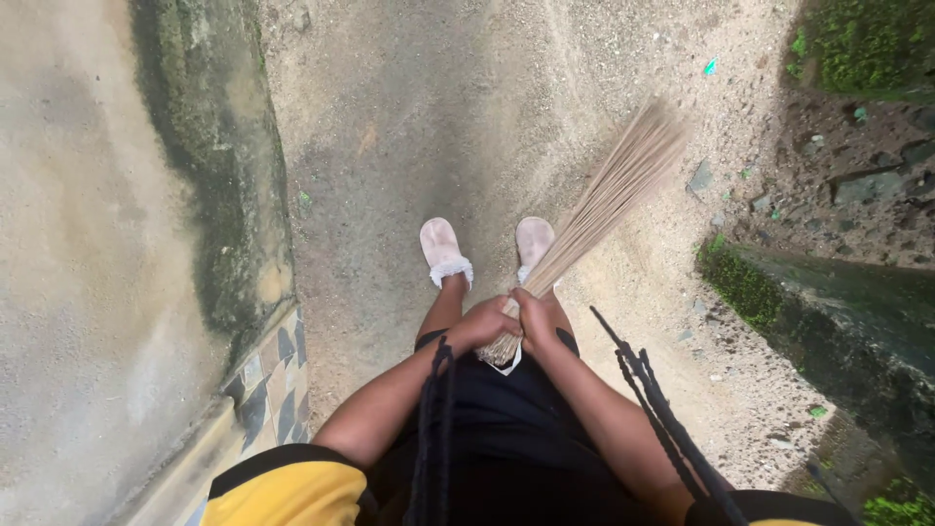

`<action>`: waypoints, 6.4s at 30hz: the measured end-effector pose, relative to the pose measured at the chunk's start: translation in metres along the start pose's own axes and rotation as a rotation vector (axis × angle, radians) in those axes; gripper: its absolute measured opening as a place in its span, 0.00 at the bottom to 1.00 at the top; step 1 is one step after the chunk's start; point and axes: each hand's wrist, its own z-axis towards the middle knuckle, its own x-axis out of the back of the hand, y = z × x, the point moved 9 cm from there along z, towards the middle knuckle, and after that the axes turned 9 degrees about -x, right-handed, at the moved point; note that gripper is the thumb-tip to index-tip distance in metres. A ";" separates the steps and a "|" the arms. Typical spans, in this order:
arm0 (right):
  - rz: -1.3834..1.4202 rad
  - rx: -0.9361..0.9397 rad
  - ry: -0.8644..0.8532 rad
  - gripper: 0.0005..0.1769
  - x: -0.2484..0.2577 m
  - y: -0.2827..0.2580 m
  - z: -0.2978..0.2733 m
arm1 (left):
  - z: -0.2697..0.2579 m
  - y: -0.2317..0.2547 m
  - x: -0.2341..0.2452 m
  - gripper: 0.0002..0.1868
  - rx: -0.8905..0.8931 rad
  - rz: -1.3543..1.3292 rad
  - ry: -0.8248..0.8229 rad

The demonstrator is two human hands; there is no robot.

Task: Sweeping a dirt path with a stick broom.

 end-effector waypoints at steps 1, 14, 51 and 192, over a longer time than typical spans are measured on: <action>-0.001 -0.002 0.001 0.27 -0.006 -0.007 0.008 | 0.014 -0.020 -0.005 0.30 0.001 -0.002 0.000; -0.256 0.306 -0.143 0.28 -0.061 -0.142 0.014 | 0.036 0.148 0.082 0.37 0.003 -0.181 0.365; -0.134 0.150 -0.260 0.25 -0.126 -0.090 -0.033 | -0.034 0.110 0.129 0.35 -0.203 -0.212 0.435; -0.548 0.027 -0.298 0.24 -0.316 -0.395 0.198 | 0.282 0.238 0.349 0.45 0.041 -0.133 0.512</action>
